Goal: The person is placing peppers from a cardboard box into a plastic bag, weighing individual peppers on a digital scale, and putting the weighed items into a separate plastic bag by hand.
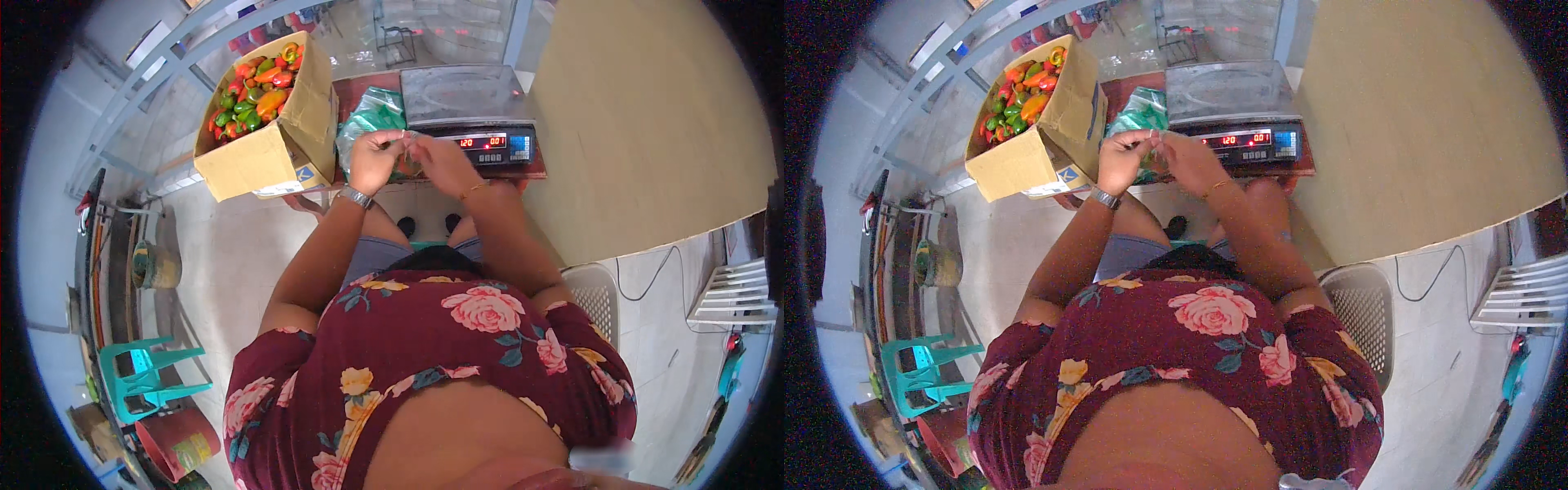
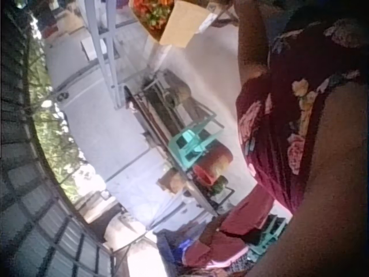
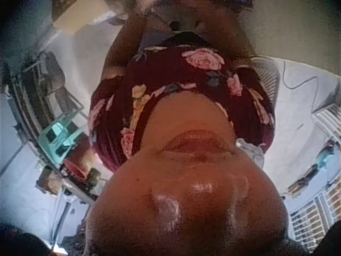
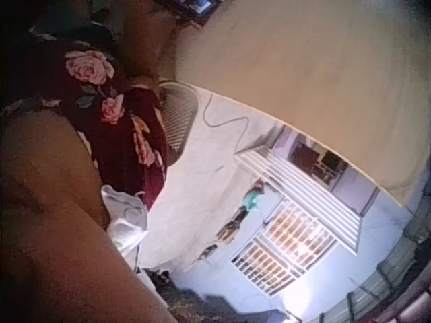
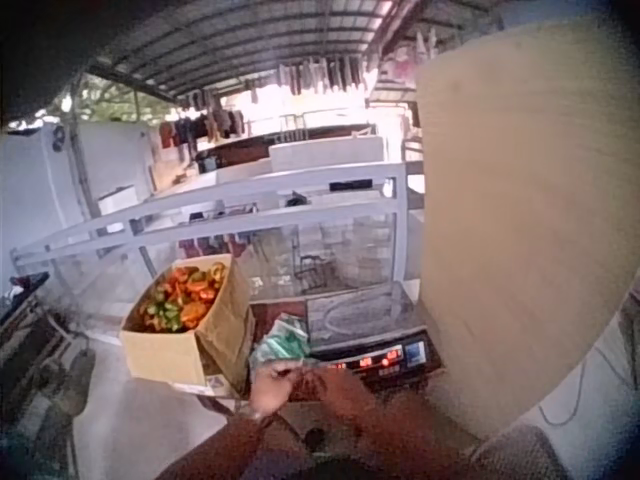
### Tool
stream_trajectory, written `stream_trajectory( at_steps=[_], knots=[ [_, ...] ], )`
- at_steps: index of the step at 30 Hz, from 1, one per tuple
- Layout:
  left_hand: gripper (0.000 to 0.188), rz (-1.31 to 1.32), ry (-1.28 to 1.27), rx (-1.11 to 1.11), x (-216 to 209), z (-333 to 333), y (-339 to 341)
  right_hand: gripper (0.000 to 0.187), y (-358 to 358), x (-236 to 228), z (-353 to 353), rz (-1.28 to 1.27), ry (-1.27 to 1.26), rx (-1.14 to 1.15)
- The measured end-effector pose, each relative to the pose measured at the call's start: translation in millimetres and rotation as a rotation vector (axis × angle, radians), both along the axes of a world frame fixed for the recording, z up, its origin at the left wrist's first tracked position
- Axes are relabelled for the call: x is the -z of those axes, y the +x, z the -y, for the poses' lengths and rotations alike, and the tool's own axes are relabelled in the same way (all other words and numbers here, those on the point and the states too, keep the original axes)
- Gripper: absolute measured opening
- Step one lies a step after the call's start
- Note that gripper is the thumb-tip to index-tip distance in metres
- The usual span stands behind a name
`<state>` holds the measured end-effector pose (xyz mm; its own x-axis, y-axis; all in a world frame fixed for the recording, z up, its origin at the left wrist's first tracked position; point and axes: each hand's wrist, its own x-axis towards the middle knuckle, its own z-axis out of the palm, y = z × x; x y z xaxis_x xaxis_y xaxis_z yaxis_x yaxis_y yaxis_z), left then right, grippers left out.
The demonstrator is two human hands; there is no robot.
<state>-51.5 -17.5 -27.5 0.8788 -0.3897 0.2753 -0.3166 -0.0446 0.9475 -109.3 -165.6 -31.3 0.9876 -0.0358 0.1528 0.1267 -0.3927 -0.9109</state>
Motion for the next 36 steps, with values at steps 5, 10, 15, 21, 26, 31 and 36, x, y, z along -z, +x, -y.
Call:
stream_trajectory(
  at_steps=[5, 10, 15, 21, 26, 31, 36],
  knots=[
    [0.013, 0.408, 0.132, -0.039, -2, -2, -2, 0.024, -2, -36, 25, 0.253, -0.372, -0.116],
    [0.018, 0.430, 0.035, -0.026, -7, 6, -15, 0.028, -6, -56, 26, 0.111, -0.214, -0.155],
    [0.019, 0.750, 0.324, -0.169, -14, 8, -33, 0.030, -11, -54, 21, 0.258, -0.407, 0.002],
    [0.041, 0.683, 0.478, 0.033, -19, 12, -44, 0.029, -4, -45, 30, 0.321, -0.570, 0.112],
    [0.054, 0.460, 0.329, 0.250, -20, 9, -34, 0.030, -11, -47, 48, -0.011, 0.090, -0.002],
    [0.051, 0.312, 0.259, 0.238, -26, 3, -25, 0.030, -20, -44, 55, 0.093, 0.908, 0.160],
    [0.048, 0.412, 0.276, 0.159, -24, 2, -21, 0.018, -11, -24, 56, 0.179, 0.546, 0.246]
  ],
)
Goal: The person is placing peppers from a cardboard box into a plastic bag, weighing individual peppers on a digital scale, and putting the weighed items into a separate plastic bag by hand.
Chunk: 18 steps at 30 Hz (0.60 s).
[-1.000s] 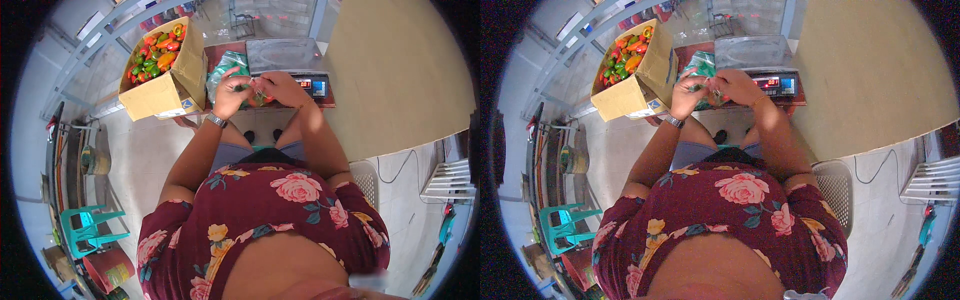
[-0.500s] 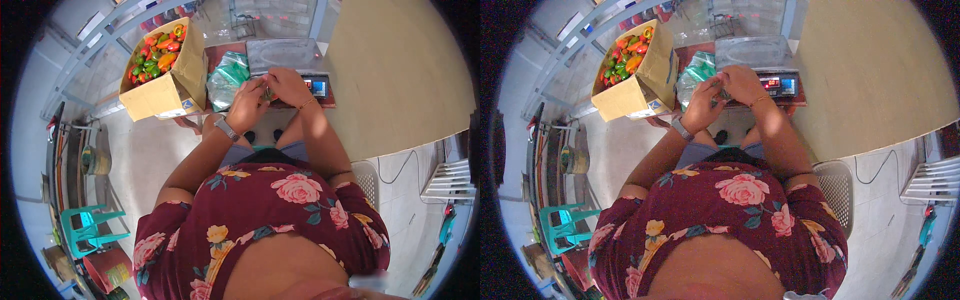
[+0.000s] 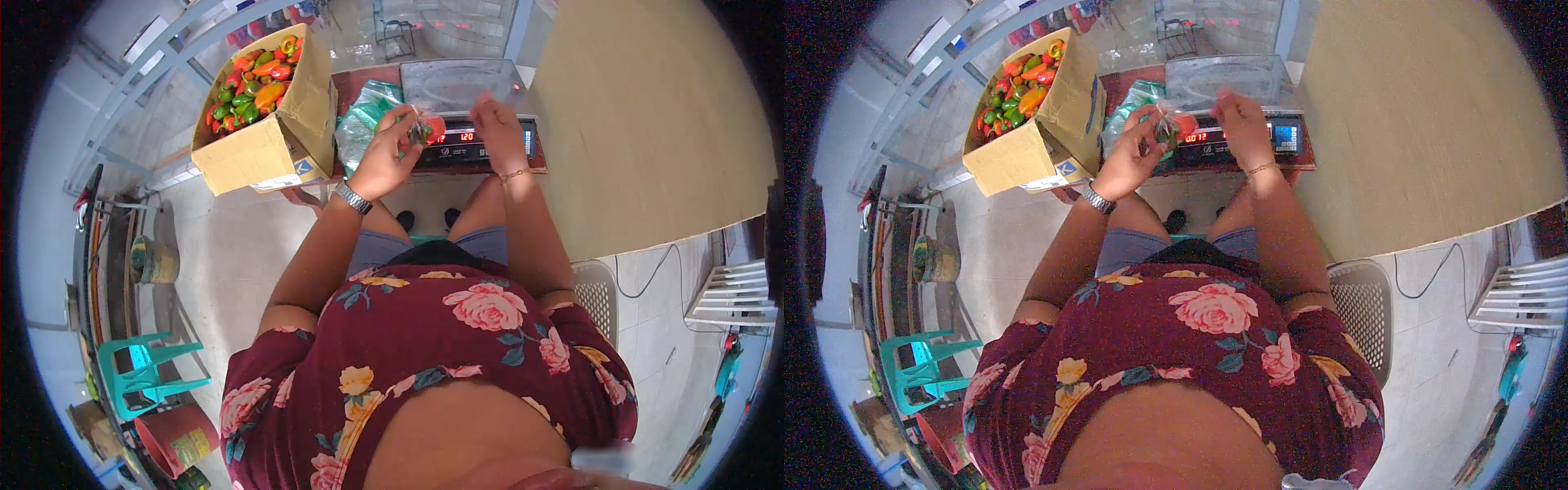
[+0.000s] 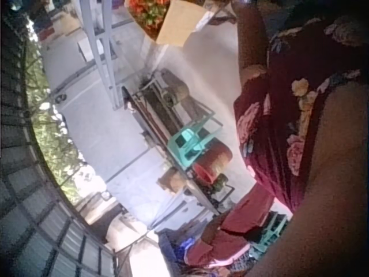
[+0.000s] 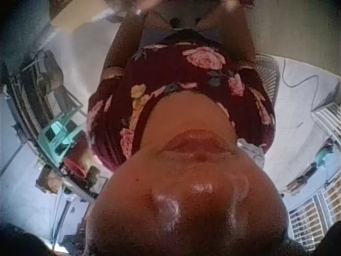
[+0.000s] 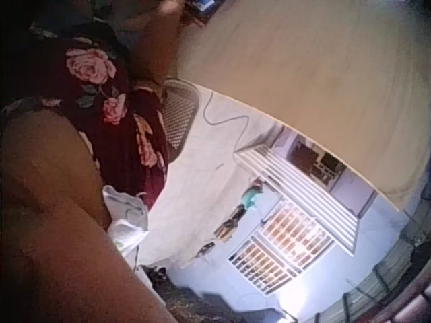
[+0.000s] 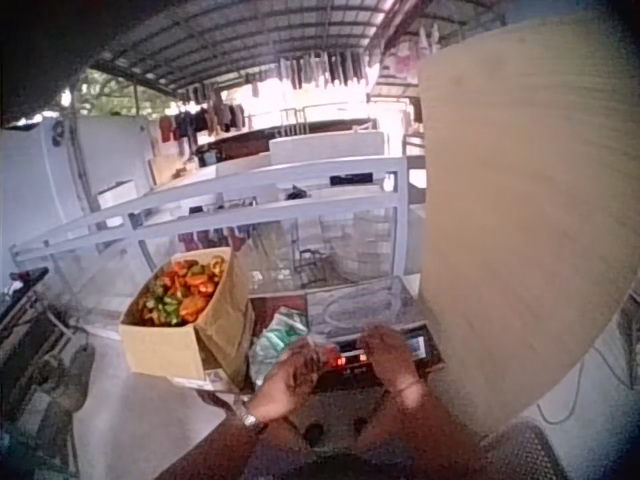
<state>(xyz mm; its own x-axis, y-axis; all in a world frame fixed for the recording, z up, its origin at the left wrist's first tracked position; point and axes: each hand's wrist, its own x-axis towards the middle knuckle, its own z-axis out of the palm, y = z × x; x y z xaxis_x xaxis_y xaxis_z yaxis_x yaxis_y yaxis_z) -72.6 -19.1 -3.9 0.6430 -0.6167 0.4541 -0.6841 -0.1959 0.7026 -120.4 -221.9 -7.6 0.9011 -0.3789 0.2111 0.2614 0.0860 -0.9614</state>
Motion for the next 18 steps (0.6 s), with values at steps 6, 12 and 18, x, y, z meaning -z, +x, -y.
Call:
stream_trajectory(
  at_steps=[6, 12, 18],
  knots=[
    [0.044, 0.101, 0.101, -0.049, 11, 4, -7, 0.011, -5, -16, -52, 0.365, -0.590, 0.034],
    [0.039, 0.313, 0.214, -0.058, 23, 12, -13, 0.014, 3, -5, -53, 0.145, -1.008, 0.175],
    [0.042, 0.362, 0.149, -0.087, 24, 9, -20, 0.013, 8, -5, -53, 0.050, -1.108, 0.216]
  ],
)
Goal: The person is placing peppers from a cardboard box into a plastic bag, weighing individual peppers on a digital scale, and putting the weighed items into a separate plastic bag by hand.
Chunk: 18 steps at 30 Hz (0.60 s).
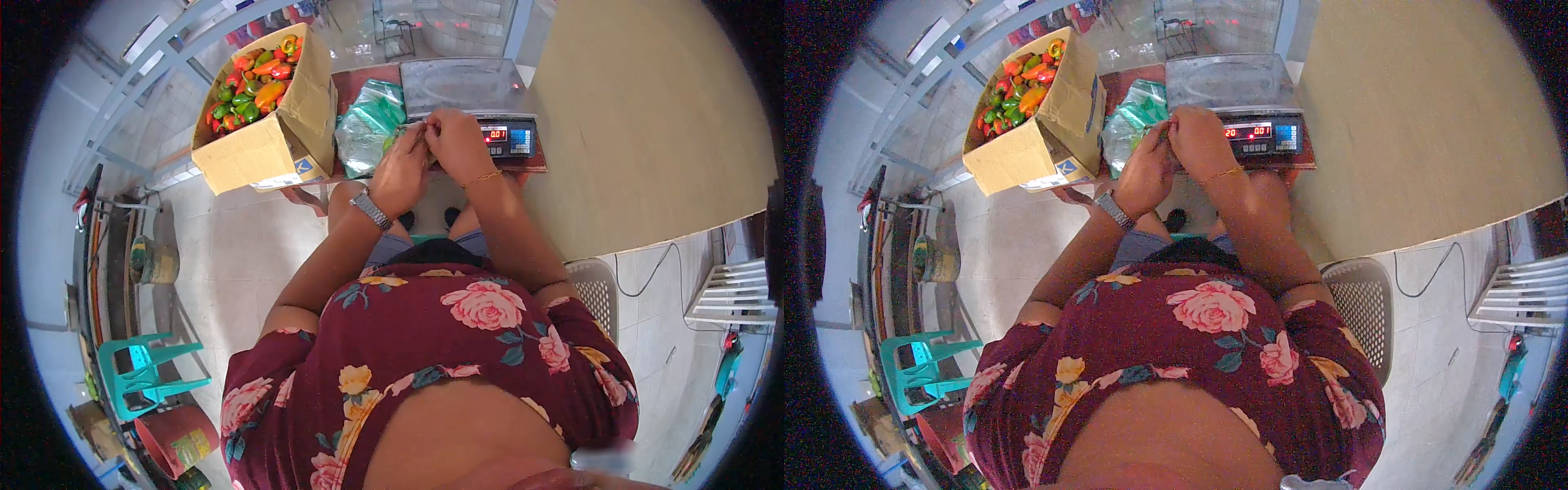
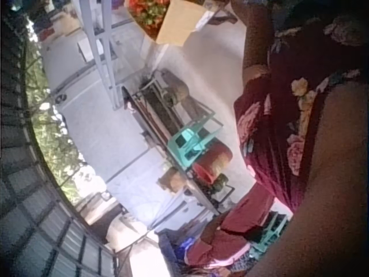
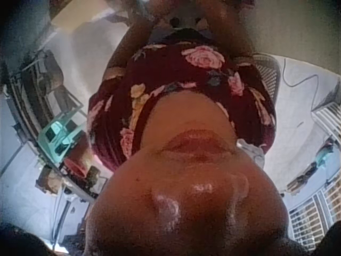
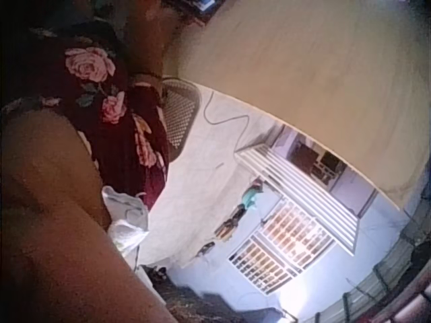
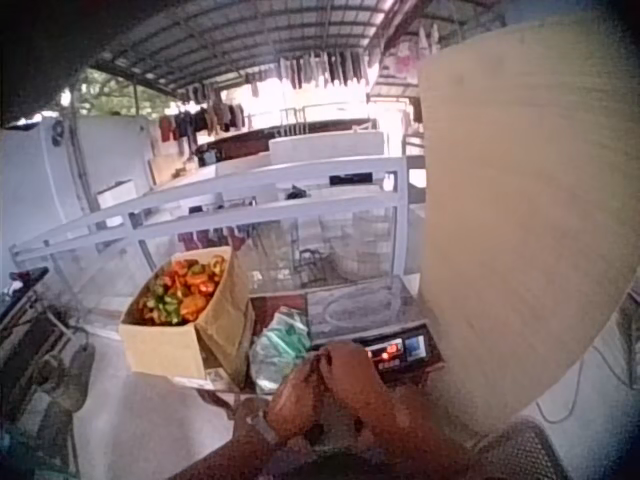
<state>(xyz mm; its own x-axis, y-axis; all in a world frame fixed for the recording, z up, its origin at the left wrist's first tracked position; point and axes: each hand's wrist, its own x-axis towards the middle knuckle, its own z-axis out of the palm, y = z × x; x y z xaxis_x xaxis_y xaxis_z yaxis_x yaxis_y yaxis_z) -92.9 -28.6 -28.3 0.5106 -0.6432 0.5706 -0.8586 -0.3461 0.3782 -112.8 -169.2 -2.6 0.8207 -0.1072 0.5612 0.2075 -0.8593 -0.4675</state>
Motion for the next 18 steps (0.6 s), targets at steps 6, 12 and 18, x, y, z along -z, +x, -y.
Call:
stream_trajectory(
  at_steps=[6, 12, 18],
  knots=[
    [0.043, -0.148, -0.032, 0.072, 1, 0, -2, 0.020, 0, 3, 7, -0.057, 0.044, 0.011],
    [0.045, -0.700, -0.315, 0.270, 0, -9, -1, 0.019, -1, 11, 34, -0.330, 0.669, -0.265],
    [0.038, -0.489, -0.368, -0.071, -23, -5, 5, 0.021, -9, 8, 16, -0.206, 0.709, -0.564]
  ],
)
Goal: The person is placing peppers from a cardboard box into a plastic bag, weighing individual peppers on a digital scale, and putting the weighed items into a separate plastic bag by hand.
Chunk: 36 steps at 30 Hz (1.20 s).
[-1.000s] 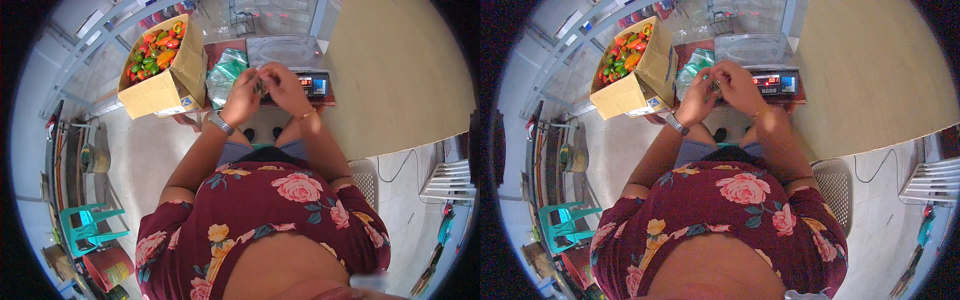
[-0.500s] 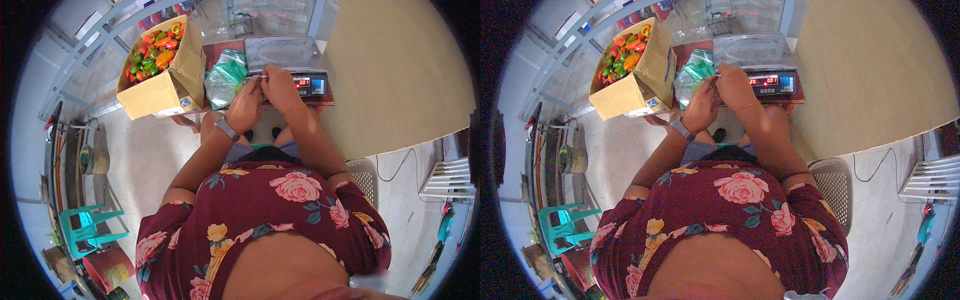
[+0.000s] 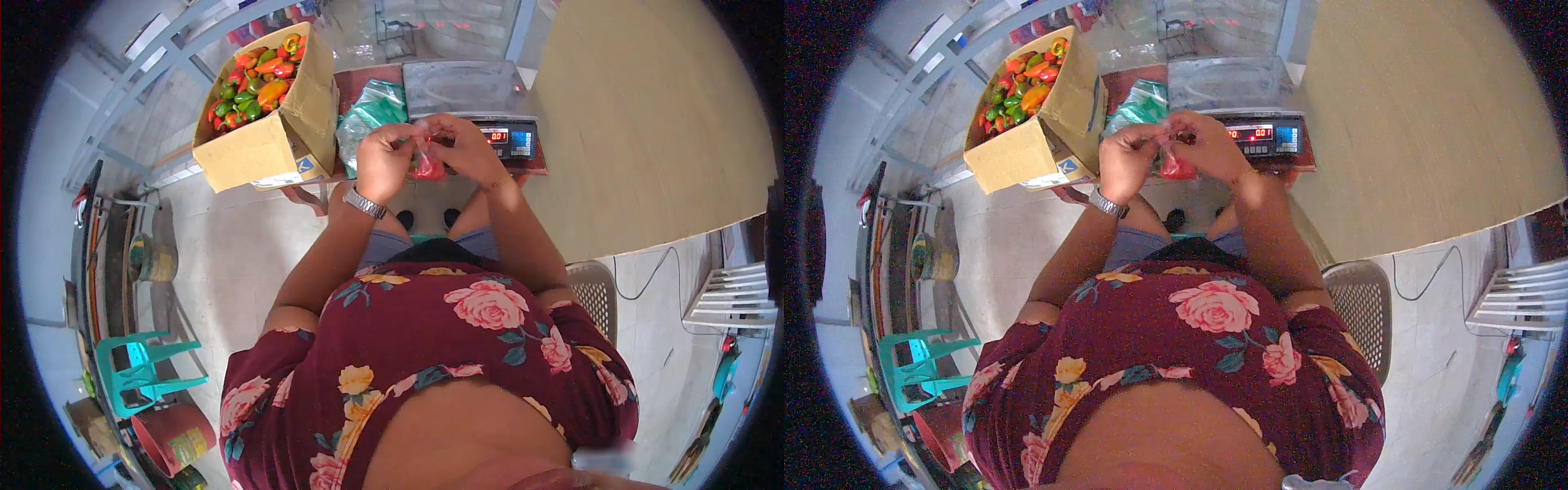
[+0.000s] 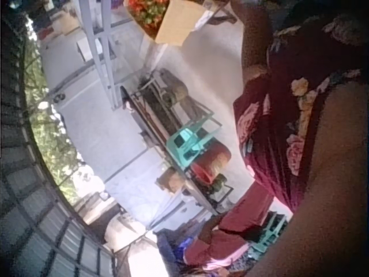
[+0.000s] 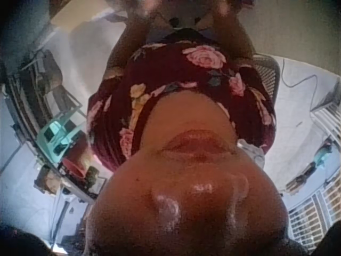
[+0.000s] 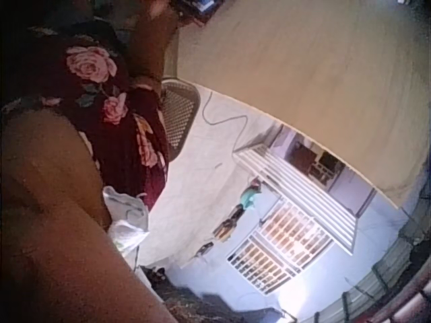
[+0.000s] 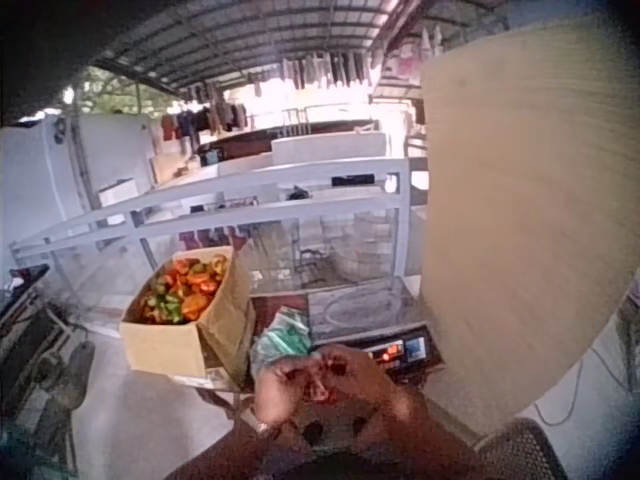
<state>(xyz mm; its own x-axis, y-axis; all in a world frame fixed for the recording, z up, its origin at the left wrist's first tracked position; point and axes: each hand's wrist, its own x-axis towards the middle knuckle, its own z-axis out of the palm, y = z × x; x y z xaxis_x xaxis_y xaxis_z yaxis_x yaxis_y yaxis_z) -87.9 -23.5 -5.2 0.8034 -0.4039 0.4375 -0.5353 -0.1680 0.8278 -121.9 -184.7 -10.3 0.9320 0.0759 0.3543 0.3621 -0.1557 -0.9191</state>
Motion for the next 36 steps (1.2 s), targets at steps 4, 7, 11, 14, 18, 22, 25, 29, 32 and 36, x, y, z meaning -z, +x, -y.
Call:
stream_trajectory(
  at_steps=[4, 7, 11, 14, 18, 22, 25, 29, 32, 36],
  knots=[
    [0.025, 0.068, -0.052, -0.117, -7, -2, 3, 0.022, 0, -10, -1, -0.001, -0.110, 0.045],
    [0.024, -0.040, -0.025, -0.169, -18, 1, -9, 0.019, -1, -20, -5, 0.070, -0.180, 0.128],
    [0.023, -0.025, 0.007, -0.161, -18, -1, -9, 0.012, -14, -36, -13, 0.117, -0.331, 0.210],
    [0.016, 0.257, 0.161, -0.072, -13, -7, 3, 0.011, -18, -43, -16, 0.260, -0.420, 0.252],
    [0.012, 0.164, 0.065, 0.078, -14, -12, 6, 0.009, -22, -53, -13, 0.270, -0.363, 0.270],
    [0.013, -0.184, -0.154, 0.265, -21, -12, -4, 0.008, -24, -60, -14, 0.253, -0.252, 0.297],
    [0.014, -0.344, -0.191, 0.282, -16, -13, -7, 0.008, -24, -62, -14, 0.215, -0.176, 0.311],
    [0.017, -0.399, -0.185, 0.285, -20, -15, -12, 0.008, -23, -66, -13, 0.187, -0.199, 0.356],
    [0.019, -0.531, -0.205, 0.330, -21, -15, -12, 0.013, -14, -63, -1, 0.046, -0.105, 0.244],
    [0.018, -0.634, -0.293, 0.363, -30, -13, -10, 0.021, -11, -71, 2, -0.065, 0.691, 0.171]
  ],
)
